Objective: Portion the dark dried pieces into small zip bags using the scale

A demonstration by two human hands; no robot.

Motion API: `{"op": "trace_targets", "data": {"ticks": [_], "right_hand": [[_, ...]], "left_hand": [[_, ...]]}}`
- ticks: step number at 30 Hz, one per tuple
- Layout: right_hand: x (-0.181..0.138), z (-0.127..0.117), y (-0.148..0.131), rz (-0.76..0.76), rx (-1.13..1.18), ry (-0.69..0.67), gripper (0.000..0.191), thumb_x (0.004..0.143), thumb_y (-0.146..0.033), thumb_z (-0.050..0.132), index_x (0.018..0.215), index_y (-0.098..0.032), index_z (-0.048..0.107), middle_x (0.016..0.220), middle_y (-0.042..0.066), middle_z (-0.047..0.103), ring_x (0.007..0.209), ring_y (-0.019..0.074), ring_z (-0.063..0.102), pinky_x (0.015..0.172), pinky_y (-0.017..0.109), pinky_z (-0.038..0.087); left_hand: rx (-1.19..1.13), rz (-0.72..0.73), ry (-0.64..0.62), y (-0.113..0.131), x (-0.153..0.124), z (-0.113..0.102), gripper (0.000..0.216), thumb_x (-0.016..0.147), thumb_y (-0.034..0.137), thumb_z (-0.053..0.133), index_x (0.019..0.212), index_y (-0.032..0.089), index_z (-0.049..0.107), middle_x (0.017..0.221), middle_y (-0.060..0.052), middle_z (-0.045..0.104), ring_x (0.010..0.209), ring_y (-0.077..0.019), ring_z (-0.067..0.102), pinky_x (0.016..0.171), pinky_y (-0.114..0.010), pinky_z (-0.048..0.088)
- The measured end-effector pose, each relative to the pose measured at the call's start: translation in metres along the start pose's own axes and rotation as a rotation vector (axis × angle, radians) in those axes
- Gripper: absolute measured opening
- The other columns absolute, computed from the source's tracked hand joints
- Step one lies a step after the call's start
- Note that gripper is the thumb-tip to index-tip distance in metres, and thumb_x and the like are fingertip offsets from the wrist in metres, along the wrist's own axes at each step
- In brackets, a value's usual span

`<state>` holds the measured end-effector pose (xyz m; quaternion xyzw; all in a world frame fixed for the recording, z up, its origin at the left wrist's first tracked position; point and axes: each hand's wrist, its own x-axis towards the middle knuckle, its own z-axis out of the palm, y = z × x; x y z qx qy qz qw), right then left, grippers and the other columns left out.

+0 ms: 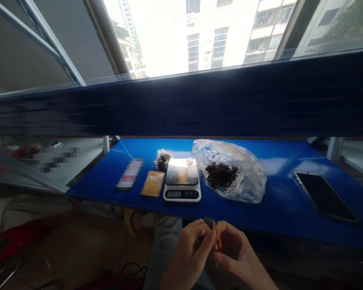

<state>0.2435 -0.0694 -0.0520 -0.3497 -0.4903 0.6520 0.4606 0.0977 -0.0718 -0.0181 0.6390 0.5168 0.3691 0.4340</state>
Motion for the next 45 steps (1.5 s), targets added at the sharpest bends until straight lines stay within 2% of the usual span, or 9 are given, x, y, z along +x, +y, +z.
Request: {"op": "trace_targets", "data": {"ticks": [4, 9, 18, 24, 30, 36, 41, 45], "right_hand": [[0.001, 0.004, -0.003, 0.021, -0.05, 0.04, 0.036, 0.071, -0.048, 0.073, 0.073, -0.019, 0.05, 0.066, -0.004, 0.045, 0.061, 0.0111, 0.043, 0.056, 0.022, 0.04], [0.001, 0.004, -0.005, 0.047, -0.05, 0.038, 0.03, 0.077, -0.044, 0.069, 0.076, -0.019, 0.052, 0.069, -0.003, 0.046, 0.061, 0.0111, 0.045, 0.058, 0.022, 0.041], [0.001, 0.002, -0.004, 0.018, -0.064, -0.01, 0.027, 0.079, -0.041, 0.067, 0.076, -0.02, 0.051, 0.07, -0.004, 0.046, 0.057, 0.0093, 0.045, 0.054, 0.02, 0.041], [0.004, 0.007, -0.007, 0.062, -0.076, 0.071, 0.031, 0.079, -0.043, 0.068, 0.072, -0.019, 0.05, 0.068, -0.003, 0.045, 0.06, 0.0099, 0.043, 0.056, 0.021, 0.041], [0.004, 0.009, -0.008, -0.022, -0.154, 0.091, 0.026, 0.079, -0.04, 0.067, 0.075, -0.019, 0.052, 0.069, -0.002, 0.048, 0.063, 0.0113, 0.045, 0.058, 0.021, 0.042], [0.004, 0.011, 0.0, -0.043, -0.226, 0.063, 0.019, 0.079, -0.034, 0.068, 0.087, -0.019, 0.059, 0.081, 0.001, 0.057, 0.073, 0.0145, 0.054, 0.065, 0.023, 0.047], [0.004, 0.011, 0.003, -0.035, -0.278, 0.091, 0.024, 0.08, -0.036, 0.068, 0.098, -0.02, 0.063, 0.093, 0.005, 0.063, 0.082, 0.0177, 0.059, 0.065, 0.024, 0.049], [0.004, 0.01, 0.002, -0.071, -0.338, 0.113, 0.024, 0.081, -0.035, 0.068, 0.101, -0.022, 0.068, 0.095, 0.006, 0.065, 0.083, 0.0179, 0.061, 0.062, 0.023, 0.05]], "left_hand": [[0.022, -0.019, -0.028, -0.001, 0.001, -0.001, 0.038, 0.093, 0.041, 0.047, 0.067, 0.018, 0.061, 0.071, -0.001, 0.061, 0.071, -0.0134, 0.057, 0.071, -0.022, 0.043], [0.011, -0.001, -0.021, -0.004, 0.003, -0.003, 0.035, 0.092, 0.04, 0.048, 0.069, 0.019, 0.063, 0.073, -0.002, 0.063, 0.075, -0.0144, 0.059, 0.07, -0.021, 0.045], [0.013, 0.058, -0.097, -0.003, 0.007, -0.01, 0.033, 0.093, 0.038, 0.047, 0.071, 0.019, 0.063, 0.073, -0.002, 0.064, 0.072, -0.014, 0.059, 0.069, -0.02, 0.046], [0.065, 0.056, -0.056, -0.006, 0.005, -0.008, 0.035, 0.095, 0.036, 0.041, 0.073, 0.019, 0.062, 0.073, -0.002, 0.063, 0.071, -0.0138, 0.059, 0.069, -0.021, 0.045], [0.018, 0.036, -0.031, -0.006, 0.002, -0.011, 0.034, 0.094, 0.038, 0.043, 0.073, 0.019, 0.061, 0.073, -0.002, 0.063, 0.069, -0.0137, 0.059, 0.067, -0.021, 0.046], [0.073, -0.043, -0.017, -0.009, 0.004, -0.013, 0.033, 0.094, 0.036, 0.044, 0.07, 0.017, 0.058, 0.071, 0.0, 0.06, 0.066, -0.0118, 0.055, 0.06, -0.02, 0.04], [0.084, -0.049, 0.008, -0.009, 0.003, -0.016, 0.032, 0.094, 0.034, 0.045, 0.07, 0.017, 0.058, 0.073, -0.001, 0.062, 0.07, -0.0133, 0.057, 0.065, -0.022, 0.042], [0.081, -0.052, 0.005, -0.008, 0.001, -0.019, 0.032, 0.095, 0.035, 0.044, 0.072, 0.017, 0.058, 0.073, -0.001, 0.061, 0.069, -0.0132, 0.056, 0.065, -0.022, 0.042]]}}
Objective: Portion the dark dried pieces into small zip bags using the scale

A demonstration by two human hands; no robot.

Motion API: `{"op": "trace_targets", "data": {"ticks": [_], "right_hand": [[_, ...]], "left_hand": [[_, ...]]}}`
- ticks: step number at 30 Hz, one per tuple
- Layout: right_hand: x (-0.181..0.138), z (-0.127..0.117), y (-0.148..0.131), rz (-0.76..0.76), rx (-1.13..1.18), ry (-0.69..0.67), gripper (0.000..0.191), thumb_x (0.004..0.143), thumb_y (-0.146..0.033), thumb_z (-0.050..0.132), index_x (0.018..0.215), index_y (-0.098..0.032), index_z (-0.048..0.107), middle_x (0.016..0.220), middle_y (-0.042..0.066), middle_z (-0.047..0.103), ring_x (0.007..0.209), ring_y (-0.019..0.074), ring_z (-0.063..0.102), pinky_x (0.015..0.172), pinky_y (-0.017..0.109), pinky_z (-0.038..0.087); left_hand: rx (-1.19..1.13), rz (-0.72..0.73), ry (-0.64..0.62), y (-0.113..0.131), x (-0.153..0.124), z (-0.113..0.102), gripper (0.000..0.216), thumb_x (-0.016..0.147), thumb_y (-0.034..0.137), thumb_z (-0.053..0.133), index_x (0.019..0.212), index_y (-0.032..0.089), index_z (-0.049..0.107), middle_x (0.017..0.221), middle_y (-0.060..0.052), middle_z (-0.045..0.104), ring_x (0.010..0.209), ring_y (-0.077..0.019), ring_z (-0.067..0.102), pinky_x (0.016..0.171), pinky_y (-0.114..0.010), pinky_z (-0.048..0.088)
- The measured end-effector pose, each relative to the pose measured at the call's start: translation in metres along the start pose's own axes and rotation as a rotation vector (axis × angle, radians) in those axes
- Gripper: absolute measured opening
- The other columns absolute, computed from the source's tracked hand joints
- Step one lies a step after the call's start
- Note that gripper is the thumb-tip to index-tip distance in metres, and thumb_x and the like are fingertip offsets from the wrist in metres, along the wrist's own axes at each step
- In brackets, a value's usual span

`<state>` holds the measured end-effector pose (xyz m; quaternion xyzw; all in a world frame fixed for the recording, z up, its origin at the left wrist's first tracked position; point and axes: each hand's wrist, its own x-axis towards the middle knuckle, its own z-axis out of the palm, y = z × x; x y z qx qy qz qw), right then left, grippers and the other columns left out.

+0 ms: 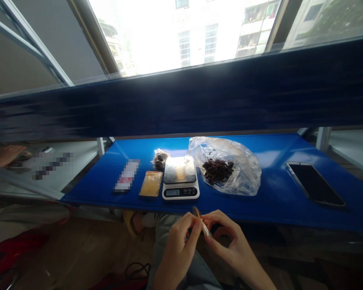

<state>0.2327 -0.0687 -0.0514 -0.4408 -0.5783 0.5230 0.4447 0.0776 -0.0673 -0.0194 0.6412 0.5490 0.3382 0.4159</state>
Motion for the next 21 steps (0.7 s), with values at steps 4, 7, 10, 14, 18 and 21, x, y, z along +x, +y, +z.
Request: {"op": "trace_targets", "data": {"ticks": [4, 7, 10, 14, 18, 21], "right_hand": [[0.001, -0.002, -0.001, -0.032, -0.043, -0.012, 0.026, 0.081, -0.033, 0.069, 0.104, -0.022, 0.071, 0.095, 0.007, 0.066, 0.084, 0.0181, 0.062, 0.061, 0.023, 0.051], [0.002, -0.002, -0.003, -0.03, -0.068, -0.011, 0.025, 0.083, -0.033, 0.067, 0.105, -0.022, 0.073, 0.093, 0.007, 0.067, 0.079, 0.0166, 0.063, 0.058, 0.022, 0.05], [0.002, -0.001, -0.005, -0.046, -0.079, -0.006, 0.024, 0.086, -0.032, 0.064, 0.105, -0.022, 0.074, 0.092, 0.007, 0.067, 0.076, 0.0155, 0.062, 0.056, 0.021, 0.05], [0.0, -0.001, -0.005, -0.093, -0.089, -0.004, 0.024, 0.087, -0.028, 0.063, 0.107, -0.024, 0.073, 0.092, 0.006, 0.067, 0.078, 0.0152, 0.063, 0.057, 0.021, 0.05], [-0.001, -0.002, -0.003, -0.113, -0.098, -0.044, 0.026, 0.087, -0.026, 0.063, 0.111, -0.025, 0.072, 0.098, 0.006, 0.066, 0.082, 0.0155, 0.065, 0.059, 0.02, 0.052], [-0.001, -0.003, -0.002, -0.115, -0.112, -0.066, 0.026, 0.088, -0.026, 0.062, 0.112, -0.025, 0.071, 0.099, 0.007, 0.066, 0.086, 0.0166, 0.065, 0.062, 0.021, 0.053]], "left_hand": [[-0.007, -0.006, -0.029, -0.002, 0.0, -0.003, 0.032, 0.095, 0.036, 0.043, 0.074, 0.017, 0.058, 0.073, 0.0, 0.06, 0.069, -0.0126, 0.056, 0.066, -0.021, 0.042], [-0.007, -0.011, -0.049, -0.002, 0.001, -0.005, 0.029, 0.094, 0.036, 0.046, 0.076, 0.018, 0.061, 0.076, 0.0, 0.062, 0.073, -0.0131, 0.058, 0.068, -0.021, 0.043], [0.015, -0.015, -0.073, 0.0, 0.001, -0.007, 0.029, 0.094, 0.036, 0.047, 0.078, 0.018, 0.062, 0.078, -0.001, 0.064, 0.075, -0.0136, 0.059, 0.069, -0.021, 0.042], [0.054, -0.001, -0.098, 0.003, -0.001, -0.009, 0.027, 0.093, 0.035, 0.048, 0.081, 0.018, 0.064, 0.08, -0.002, 0.065, 0.075, -0.0137, 0.059, 0.066, -0.022, 0.041], [0.1, 0.015, -0.099, 0.004, -0.004, -0.011, 0.024, 0.093, 0.033, 0.048, 0.083, 0.019, 0.065, 0.081, -0.002, 0.065, 0.073, -0.0135, 0.058, 0.065, -0.022, 0.042], [0.126, 0.027, -0.098, 0.005, -0.006, -0.012, 0.022, 0.092, 0.031, 0.049, 0.083, 0.019, 0.065, 0.08, -0.002, 0.065, 0.071, -0.0132, 0.057, 0.063, -0.021, 0.042]]}}
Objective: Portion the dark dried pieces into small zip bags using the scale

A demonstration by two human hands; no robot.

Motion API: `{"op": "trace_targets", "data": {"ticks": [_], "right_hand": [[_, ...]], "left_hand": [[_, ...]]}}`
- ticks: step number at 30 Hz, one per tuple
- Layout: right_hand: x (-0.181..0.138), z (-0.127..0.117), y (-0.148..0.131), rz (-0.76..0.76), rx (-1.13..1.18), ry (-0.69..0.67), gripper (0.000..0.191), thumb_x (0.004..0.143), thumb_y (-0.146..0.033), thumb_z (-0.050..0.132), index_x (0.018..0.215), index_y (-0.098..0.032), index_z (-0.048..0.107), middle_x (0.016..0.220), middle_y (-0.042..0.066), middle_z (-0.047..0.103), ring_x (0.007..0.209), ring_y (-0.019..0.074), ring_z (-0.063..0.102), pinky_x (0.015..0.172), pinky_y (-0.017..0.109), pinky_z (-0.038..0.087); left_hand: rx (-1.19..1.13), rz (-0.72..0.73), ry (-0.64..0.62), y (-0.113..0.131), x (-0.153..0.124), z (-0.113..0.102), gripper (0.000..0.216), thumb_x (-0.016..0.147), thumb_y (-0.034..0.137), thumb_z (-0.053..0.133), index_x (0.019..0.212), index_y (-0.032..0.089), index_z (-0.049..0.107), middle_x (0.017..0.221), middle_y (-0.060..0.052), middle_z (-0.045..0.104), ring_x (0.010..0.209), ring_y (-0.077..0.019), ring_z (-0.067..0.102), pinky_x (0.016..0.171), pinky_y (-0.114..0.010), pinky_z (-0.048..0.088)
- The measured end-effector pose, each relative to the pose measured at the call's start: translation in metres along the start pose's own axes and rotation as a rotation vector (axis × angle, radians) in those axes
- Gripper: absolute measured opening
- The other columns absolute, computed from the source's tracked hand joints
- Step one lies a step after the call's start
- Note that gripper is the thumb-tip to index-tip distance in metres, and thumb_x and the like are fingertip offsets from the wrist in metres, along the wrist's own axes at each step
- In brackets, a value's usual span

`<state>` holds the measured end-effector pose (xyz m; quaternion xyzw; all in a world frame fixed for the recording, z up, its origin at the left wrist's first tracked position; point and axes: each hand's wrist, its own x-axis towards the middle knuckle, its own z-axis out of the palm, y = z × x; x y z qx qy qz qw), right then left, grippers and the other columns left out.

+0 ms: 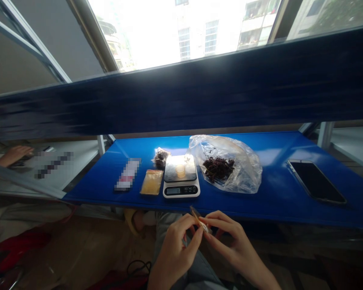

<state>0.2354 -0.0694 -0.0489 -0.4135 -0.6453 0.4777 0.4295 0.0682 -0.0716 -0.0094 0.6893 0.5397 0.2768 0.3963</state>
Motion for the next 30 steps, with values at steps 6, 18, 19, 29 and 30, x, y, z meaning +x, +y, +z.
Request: {"op": "trace_targets", "data": {"ticks": [6, 18, 19, 29, 30], "right_hand": [[0.001, 0.001, 0.0, -0.031, -0.05, 0.012, 0.025, 0.087, -0.027, 0.062, 0.11, -0.026, 0.071, 0.099, 0.007, 0.067, 0.085, 0.0171, 0.067, 0.063, 0.022, 0.055], [0.001, 0.004, 0.003, -0.143, -0.089, 0.254, 0.018, 0.082, -0.016, 0.066, 0.094, -0.023, 0.077, 0.094, 0.008, 0.076, 0.082, 0.0197, 0.074, 0.064, 0.022, 0.06], [0.002, 0.003, 0.001, -0.141, -0.09, 0.252, 0.017, 0.081, -0.016, 0.067, 0.092, -0.022, 0.078, 0.093, 0.008, 0.077, 0.08, 0.0195, 0.074, 0.059, 0.02, 0.06], [0.004, 0.0, -0.007, -0.112, -0.119, 0.291, 0.008, 0.08, -0.018, 0.068, 0.083, -0.02, 0.074, 0.087, 0.006, 0.076, 0.076, 0.0177, 0.073, 0.053, 0.018, 0.056], [0.003, 0.0, -0.007, -0.103, -0.126, 0.3, 0.009, 0.079, -0.018, 0.068, 0.085, -0.02, 0.073, 0.087, 0.006, 0.076, 0.076, 0.0178, 0.073, 0.053, 0.019, 0.056]], "left_hand": [[0.053, 0.023, 0.051, 0.0, -0.001, 0.0, 0.017, 0.09, 0.025, 0.049, 0.082, 0.019, 0.064, 0.078, -0.001, 0.065, 0.066, -0.0128, 0.056, 0.06, -0.021, 0.042], [0.028, 0.0, 0.315, 0.001, 0.007, 0.028, 0.02, 0.088, 0.023, 0.046, 0.076, 0.017, 0.061, 0.071, -0.002, 0.063, 0.064, -0.013, 0.058, 0.055, -0.02, 0.042], [0.019, 0.016, 0.338, 0.001, 0.008, 0.029, 0.02, 0.087, 0.021, 0.046, 0.075, 0.017, 0.061, 0.071, -0.002, 0.062, 0.064, -0.0129, 0.058, 0.057, -0.02, 0.043], [-0.019, 0.107, 0.389, -0.001, 0.012, 0.03, 0.022, 0.085, 0.017, 0.047, 0.066, 0.018, 0.057, 0.068, -0.001, 0.06, 0.06, -0.0113, 0.056, 0.052, -0.019, 0.04], [-0.016, 0.108, 0.383, -0.001, 0.012, 0.03, 0.022, 0.085, 0.017, 0.047, 0.066, 0.018, 0.057, 0.068, -0.001, 0.059, 0.06, -0.0113, 0.055, 0.052, -0.019, 0.04]]}}
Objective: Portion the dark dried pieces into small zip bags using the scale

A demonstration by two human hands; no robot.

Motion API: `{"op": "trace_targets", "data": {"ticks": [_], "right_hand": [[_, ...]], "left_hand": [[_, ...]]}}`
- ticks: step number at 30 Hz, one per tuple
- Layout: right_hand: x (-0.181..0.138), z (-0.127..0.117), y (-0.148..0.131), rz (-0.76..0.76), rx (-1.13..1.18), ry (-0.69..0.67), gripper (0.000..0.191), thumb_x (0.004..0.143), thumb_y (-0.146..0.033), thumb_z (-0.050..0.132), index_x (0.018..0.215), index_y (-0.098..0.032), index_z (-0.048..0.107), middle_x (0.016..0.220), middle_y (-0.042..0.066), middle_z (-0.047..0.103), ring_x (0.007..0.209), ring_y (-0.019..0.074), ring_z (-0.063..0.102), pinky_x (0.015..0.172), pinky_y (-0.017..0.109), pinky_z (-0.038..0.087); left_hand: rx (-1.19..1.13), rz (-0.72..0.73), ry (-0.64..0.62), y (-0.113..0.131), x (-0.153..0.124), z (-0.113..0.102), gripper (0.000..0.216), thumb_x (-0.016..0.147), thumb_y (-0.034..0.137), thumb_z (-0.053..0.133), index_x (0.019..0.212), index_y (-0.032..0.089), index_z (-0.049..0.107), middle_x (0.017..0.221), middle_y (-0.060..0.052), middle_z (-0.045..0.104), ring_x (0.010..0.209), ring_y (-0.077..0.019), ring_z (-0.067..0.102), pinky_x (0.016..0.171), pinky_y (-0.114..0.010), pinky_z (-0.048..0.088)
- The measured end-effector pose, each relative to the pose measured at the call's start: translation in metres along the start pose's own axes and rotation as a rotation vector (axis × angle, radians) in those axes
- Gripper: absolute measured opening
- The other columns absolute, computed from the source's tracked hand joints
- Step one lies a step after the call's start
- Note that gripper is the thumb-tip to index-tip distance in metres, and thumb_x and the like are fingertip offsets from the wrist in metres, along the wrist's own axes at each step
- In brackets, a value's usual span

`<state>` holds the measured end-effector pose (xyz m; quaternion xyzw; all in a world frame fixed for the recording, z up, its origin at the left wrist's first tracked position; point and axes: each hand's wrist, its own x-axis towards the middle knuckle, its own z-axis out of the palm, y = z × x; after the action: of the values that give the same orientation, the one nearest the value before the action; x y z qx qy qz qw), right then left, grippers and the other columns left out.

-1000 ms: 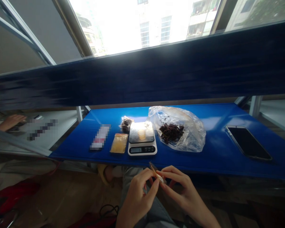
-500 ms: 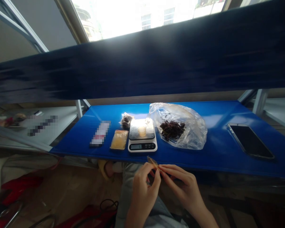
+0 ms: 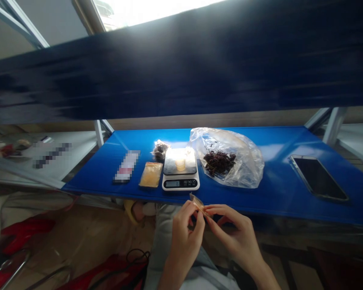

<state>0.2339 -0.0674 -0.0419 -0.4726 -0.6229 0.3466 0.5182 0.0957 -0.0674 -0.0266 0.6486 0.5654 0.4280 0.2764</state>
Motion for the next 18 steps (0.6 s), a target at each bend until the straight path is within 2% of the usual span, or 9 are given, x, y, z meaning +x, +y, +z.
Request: {"op": "trace_targets", "data": {"ticks": [7, 13, 18], "right_hand": [[-0.0018, -0.0011, -0.0017, 0.002, -0.017, -0.011, 0.013, 0.081, -0.019, 0.065, 0.09, -0.02, 0.074, 0.088, 0.007, 0.076, 0.076, 0.0186, 0.072, 0.051, 0.02, 0.056], [-0.0033, 0.0006, -0.0024, -0.018, -0.005, 0.015, 0.014, 0.08, -0.017, 0.064, 0.088, -0.02, 0.075, 0.086, 0.008, 0.077, 0.076, 0.0206, 0.073, 0.051, 0.022, 0.058], [-0.0031, 0.003, -0.0026, -0.017, -0.008, 0.01, 0.013, 0.08, -0.018, 0.065, 0.088, -0.02, 0.075, 0.087, 0.008, 0.076, 0.077, 0.0199, 0.073, 0.051, 0.021, 0.057]], "left_hand": [[-0.018, -0.044, -0.086, 0.0006, -0.0019, 0.0002, 0.019, 0.087, 0.02, 0.046, 0.072, 0.019, 0.057, 0.071, 0.0, 0.061, 0.064, -0.0126, 0.057, 0.054, -0.02, 0.042], [0.015, -0.061, -0.113, 0.0016, -0.0043, -0.0006, 0.018, 0.089, 0.021, 0.044, 0.075, 0.019, 0.055, 0.073, 0.0, 0.06, 0.067, -0.0129, 0.058, 0.06, -0.021, 0.044], [0.039, -0.052, -0.114, -0.0011, -0.0044, -0.0015, 0.018, 0.088, 0.019, 0.044, 0.074, 0.019, 0.056, 0.073, 0.0, 0.061, 0.067, -0.0128, 0.058, 0.058, -0.02, 0.042]]}}
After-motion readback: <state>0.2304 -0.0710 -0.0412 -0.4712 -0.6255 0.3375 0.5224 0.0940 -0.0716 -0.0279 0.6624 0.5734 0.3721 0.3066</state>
